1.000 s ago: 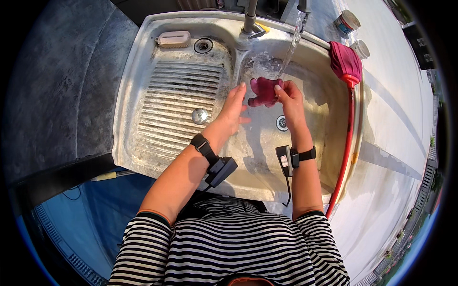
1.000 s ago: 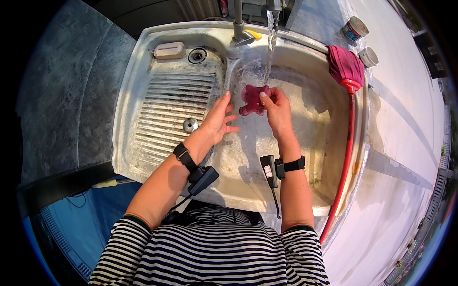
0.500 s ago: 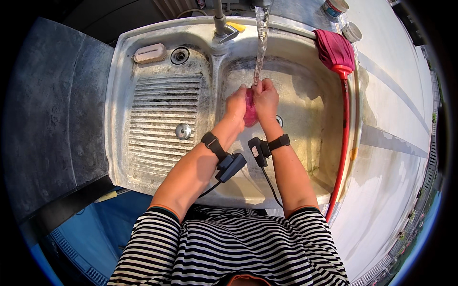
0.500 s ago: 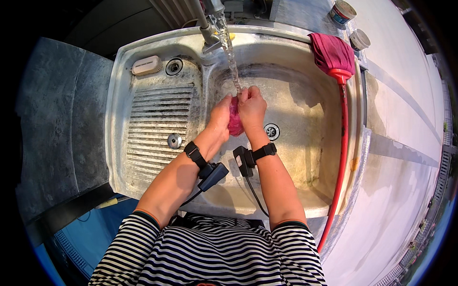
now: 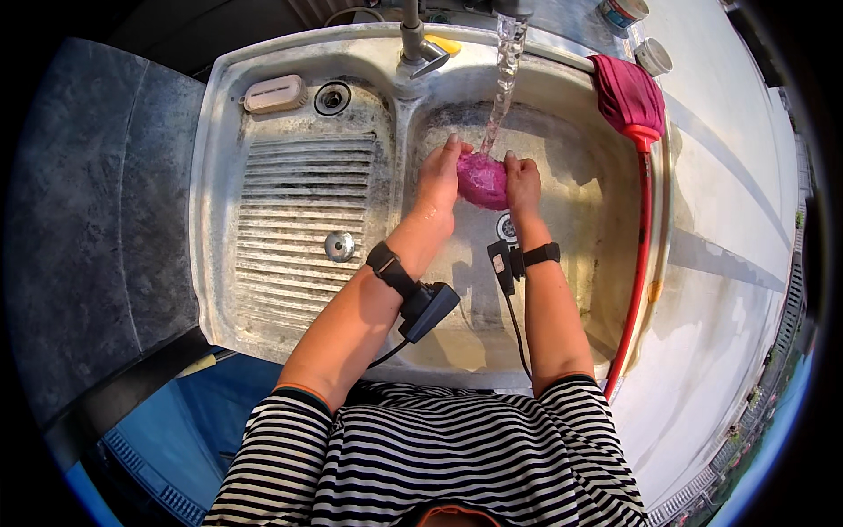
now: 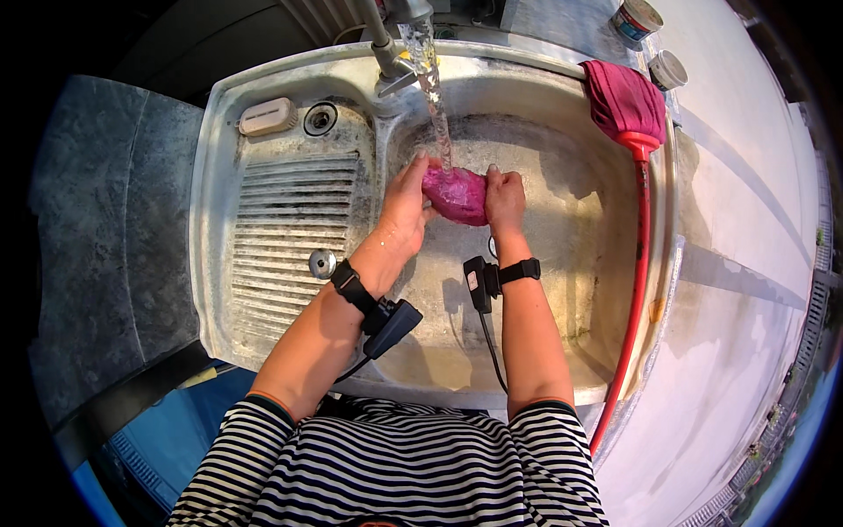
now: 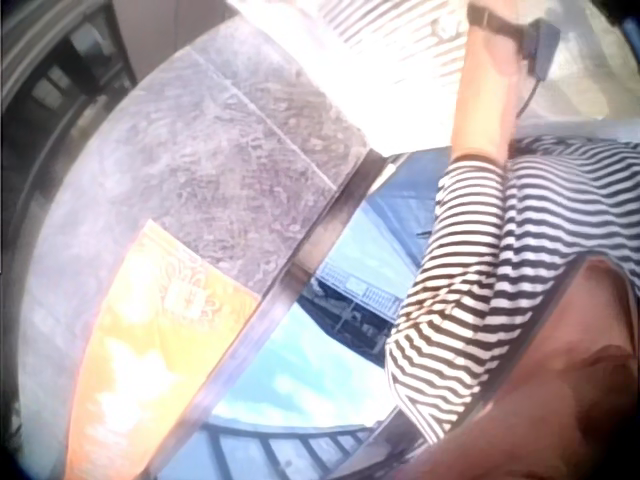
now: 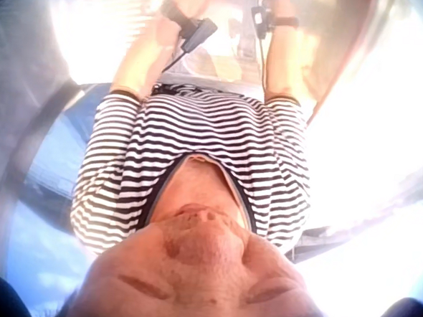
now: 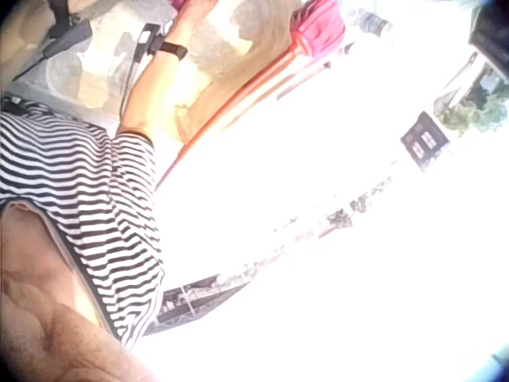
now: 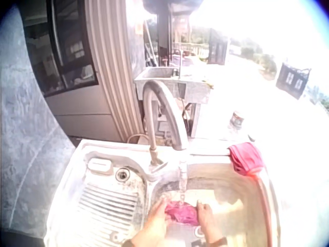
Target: The person washes a pink cloth in a double-basin sink using running water and soap, wrings the cloth out by hand, and then wipes a red squeegee tool with the damp cloth.
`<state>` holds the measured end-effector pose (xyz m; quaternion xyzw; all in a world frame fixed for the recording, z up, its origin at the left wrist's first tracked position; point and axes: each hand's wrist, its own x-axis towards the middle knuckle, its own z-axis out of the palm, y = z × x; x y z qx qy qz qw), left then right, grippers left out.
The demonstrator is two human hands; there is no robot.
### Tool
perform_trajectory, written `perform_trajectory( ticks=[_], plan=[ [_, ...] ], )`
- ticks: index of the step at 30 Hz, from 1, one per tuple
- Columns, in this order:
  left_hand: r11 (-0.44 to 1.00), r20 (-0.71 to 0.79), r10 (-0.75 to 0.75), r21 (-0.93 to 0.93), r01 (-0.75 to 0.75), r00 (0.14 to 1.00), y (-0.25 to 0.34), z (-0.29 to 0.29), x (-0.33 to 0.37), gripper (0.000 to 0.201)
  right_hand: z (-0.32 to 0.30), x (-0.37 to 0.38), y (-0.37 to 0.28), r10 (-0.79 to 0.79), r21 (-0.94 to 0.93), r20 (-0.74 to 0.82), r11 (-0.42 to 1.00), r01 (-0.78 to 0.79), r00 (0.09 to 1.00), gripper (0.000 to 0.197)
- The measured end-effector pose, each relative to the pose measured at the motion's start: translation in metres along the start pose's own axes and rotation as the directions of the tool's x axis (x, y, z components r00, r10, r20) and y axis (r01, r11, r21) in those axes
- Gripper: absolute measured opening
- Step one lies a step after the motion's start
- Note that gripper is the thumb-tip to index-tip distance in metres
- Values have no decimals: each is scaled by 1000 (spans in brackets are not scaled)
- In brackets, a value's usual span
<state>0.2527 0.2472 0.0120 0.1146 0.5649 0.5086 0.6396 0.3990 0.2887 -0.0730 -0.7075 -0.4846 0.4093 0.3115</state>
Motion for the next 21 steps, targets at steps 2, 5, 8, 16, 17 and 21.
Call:
perform_trajectory(
  ticks=[2, 5, 8, 16, 17, 21],
  plan=[
    [990, 27, -57, -129, 60, 998, 14, -14, 2, 32, -14, -4, 1, 239, 448, 294, 821, -354, 926, 42],
    [987, -7, -73, -143, 71, 997, 6, -34, 13, 45, -31, -29, -35, 63, 379, 513, 878, -292, 856, 27],
    [924, 29, -314, -220, 312, 949, 3, -30, 7, 49, -34, -38, -53, -68, 444, 506, 875, -192, 860, 18],
    [879, 293, -248, -334, 342, 923, -52, -42, 18, 53, 18, -110, -91, -443, 137, 155, 895, 425, 883, 25],
    [890, 289, -179, -361, 280, 941, -60, -40, 18, 50, 20, -113, -91, -452, 75, 125, 892, 446, 883, 26],
    [903, 51, -275, -330, 276, 960, -42, -4, -3, 31, 14, -58, -67, -274, -168, -52, 950, 262, 960, 29]
  ],
)
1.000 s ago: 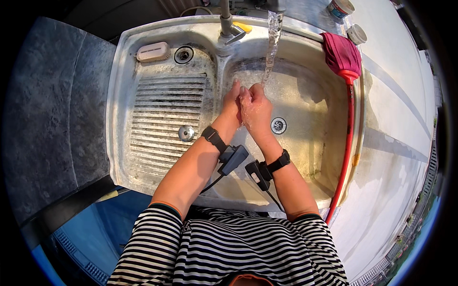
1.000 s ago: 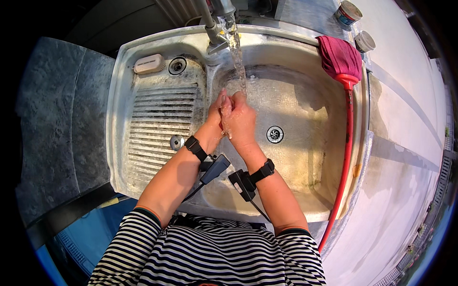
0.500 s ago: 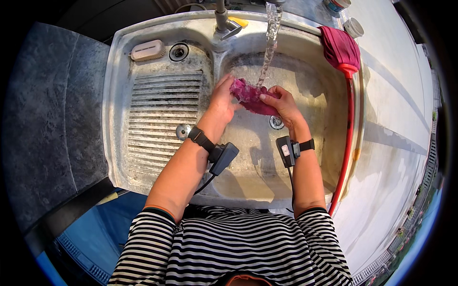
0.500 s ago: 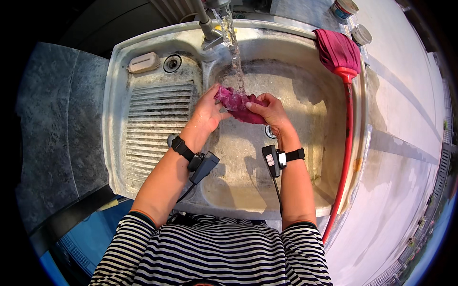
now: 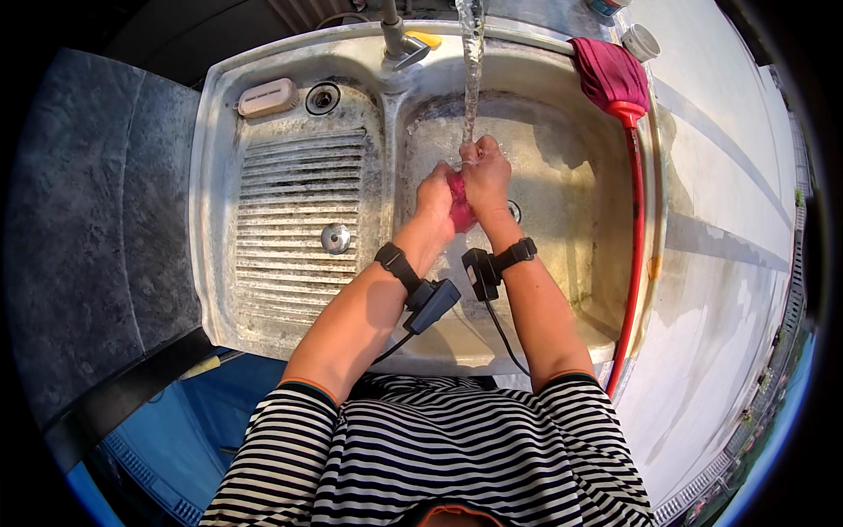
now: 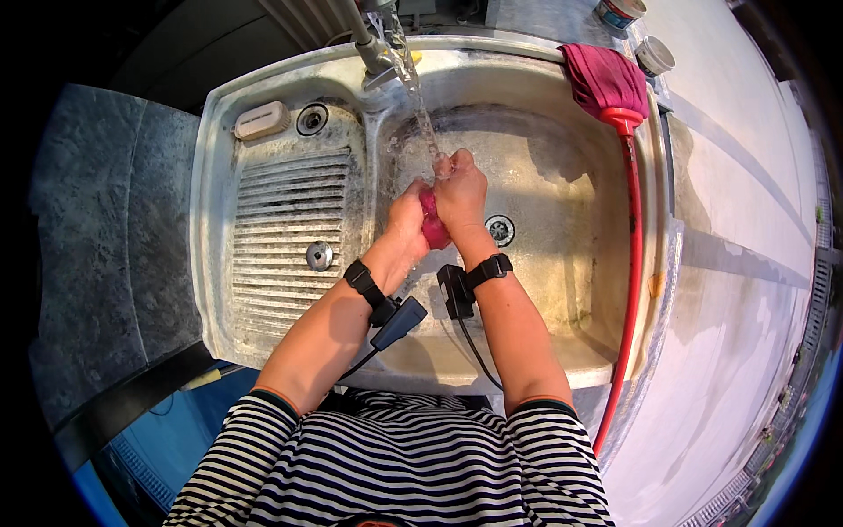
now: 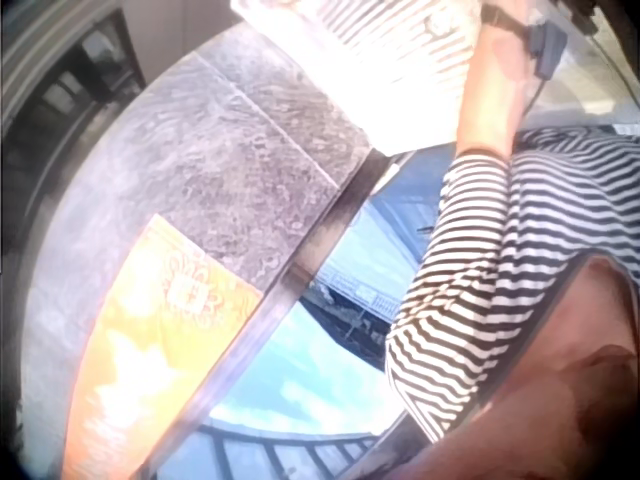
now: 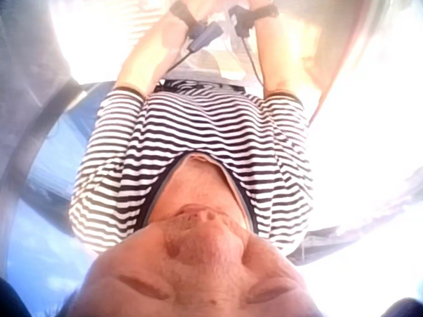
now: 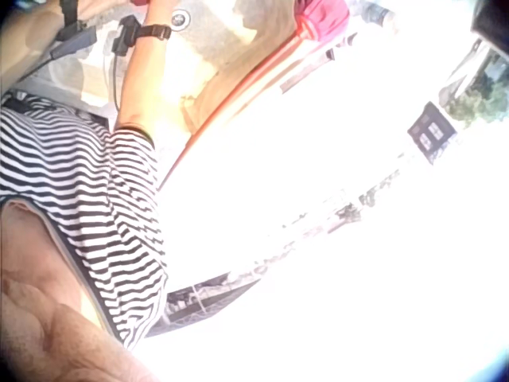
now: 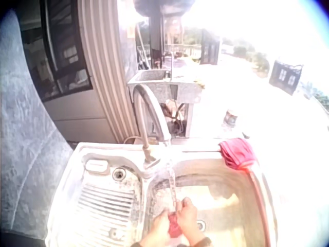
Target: The person washes a pink cloth in a double-basin sink using running water and soap, wrings the cloth out by hand, and then wipes a red squeegee tool with the damp cloth.
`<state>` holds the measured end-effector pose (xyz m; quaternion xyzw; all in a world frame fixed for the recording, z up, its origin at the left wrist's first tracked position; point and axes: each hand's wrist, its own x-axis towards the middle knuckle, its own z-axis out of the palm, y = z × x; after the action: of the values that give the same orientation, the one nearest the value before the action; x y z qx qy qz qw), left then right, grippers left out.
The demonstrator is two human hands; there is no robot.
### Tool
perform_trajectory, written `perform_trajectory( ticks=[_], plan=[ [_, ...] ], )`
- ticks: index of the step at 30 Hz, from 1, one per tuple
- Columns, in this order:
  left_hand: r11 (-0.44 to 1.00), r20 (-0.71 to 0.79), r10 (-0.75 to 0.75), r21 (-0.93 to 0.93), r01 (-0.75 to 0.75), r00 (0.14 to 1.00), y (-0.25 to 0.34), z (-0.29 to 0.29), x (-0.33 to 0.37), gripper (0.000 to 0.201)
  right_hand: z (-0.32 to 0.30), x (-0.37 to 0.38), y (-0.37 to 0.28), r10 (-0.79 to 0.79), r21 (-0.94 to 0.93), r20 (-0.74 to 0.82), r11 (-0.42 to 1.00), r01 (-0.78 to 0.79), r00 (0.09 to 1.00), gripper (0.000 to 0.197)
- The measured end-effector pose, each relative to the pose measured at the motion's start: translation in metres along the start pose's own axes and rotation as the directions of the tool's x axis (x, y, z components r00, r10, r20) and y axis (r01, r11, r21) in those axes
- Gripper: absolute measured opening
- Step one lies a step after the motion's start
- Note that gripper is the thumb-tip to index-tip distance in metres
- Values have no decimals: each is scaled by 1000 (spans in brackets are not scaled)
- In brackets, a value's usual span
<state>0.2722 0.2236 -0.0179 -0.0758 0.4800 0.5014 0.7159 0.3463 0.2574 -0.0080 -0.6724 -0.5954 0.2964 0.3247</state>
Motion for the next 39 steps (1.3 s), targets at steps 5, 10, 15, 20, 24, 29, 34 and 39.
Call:
perform_trajectory(
  ticks=[5, 10, 15, 20, 24, 29, 34, 39],
  plan=[
    [967, 9, 99, 237, -99, 995, 2, -19, 12, 33, -8, -17, -11, -6, 151, 18, 989, 3, 1000, 29],
    [998, 25, -51, -29, 52, 998, 10, -4, -20, 36, -11, -49, -31, -180, 176, -6, 968, 178, 984, 26],
    [825, 32, 288, 499, -265, 957, -1, -5, -14, 35, -23, -14, 17, 2, 100, 42, 995, -7, 999, 21],
    [866, 202, 380, 264, -424, 903, 41, 8, -29, 23, -54, -9, 29, -107, 489, 424, 863, -128, 900, 36],
    [927, 399, 324, 45, -372, 858, 51, 21, -35, 28, -56, -13, 2, -43, 402, 560, 887, -226, 827, 47],
    [877, 325, 472, -76, -475, 820, 73, 13, -31, 32, -52, -2, 17, 109, 381, 377, 887, -261, 920, 15],
    [870, 314, 470, -7, -493, 825, 81, -12, -28, 33, -53, 12, 30, -38, 451, 136, 892, -28, 990, 20],
    [472, 376, 546, 601, -645, 749, 77, -14, -36, 43, -69, 17, -8, -79, 433, 99, 901, 29, 992, 19]
  ],
)
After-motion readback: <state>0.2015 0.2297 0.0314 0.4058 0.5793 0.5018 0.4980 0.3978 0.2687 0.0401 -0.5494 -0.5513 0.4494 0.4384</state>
